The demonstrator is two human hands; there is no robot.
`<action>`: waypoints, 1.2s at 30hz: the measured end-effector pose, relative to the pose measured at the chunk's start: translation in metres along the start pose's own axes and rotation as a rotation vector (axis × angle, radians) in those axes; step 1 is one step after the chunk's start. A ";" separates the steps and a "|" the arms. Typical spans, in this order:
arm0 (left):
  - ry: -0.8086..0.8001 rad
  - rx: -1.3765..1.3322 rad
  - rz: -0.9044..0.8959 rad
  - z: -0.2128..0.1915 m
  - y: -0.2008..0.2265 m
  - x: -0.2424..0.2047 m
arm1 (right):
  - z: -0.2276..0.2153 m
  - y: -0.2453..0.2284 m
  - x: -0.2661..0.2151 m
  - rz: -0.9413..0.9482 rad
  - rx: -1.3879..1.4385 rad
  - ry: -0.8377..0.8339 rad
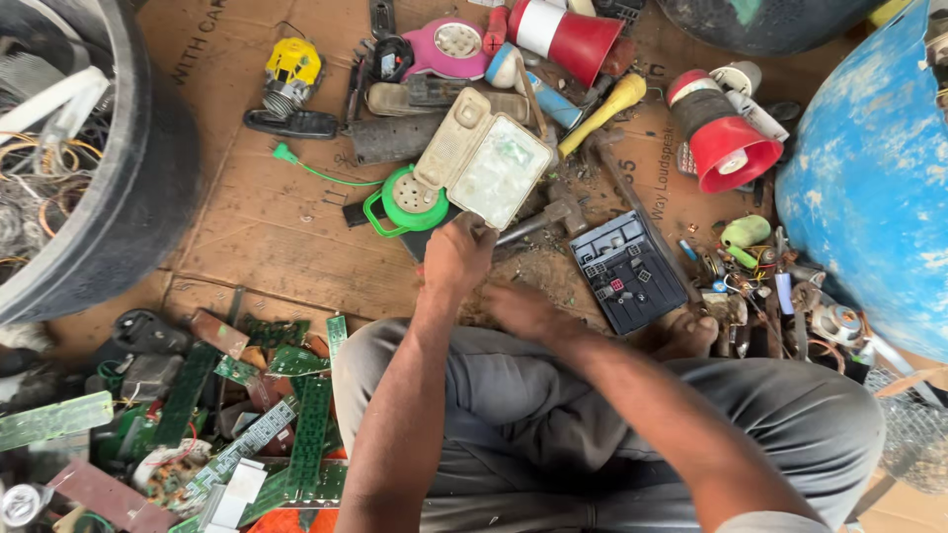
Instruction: The person sits on the ground and uses a hammer to break apart a green circuit board, separating the metal casing and components. The person then picks up a green plastic object and uses the hammer to break it into pieces.
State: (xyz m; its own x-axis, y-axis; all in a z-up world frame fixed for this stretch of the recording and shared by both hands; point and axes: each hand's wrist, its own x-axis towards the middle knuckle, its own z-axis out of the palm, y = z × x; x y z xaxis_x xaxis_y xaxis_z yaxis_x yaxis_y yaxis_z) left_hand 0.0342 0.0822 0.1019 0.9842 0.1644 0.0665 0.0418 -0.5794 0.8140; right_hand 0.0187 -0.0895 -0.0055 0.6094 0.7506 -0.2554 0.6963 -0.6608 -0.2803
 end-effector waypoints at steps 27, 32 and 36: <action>-1.005 0.949 0.903 0.062 0.093 -0.201 | 0.010 0.096 -0.130 0.140 -0.339 -0.212; -1.100 1.064 0.790 0.057 0.108 -0.211 | -0.045 0.069 -0.125 0.394 -0.257 -0.102; -1.077 1.062 0.771 0.061 0.108 -0.207 | -0.091 0.038 -0.129 0.614 -0.557 0.212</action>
State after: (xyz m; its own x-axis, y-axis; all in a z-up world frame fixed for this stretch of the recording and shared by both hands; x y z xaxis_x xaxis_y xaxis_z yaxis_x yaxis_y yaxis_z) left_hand -0.1545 -0.0627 0.1406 0.4732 -0.7082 -0.5239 -0.8185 -0.5734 0.0359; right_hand 0.0011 -0.2106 0.1012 0.9590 0.2829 -0.0195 0.2706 -0.8925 0.3609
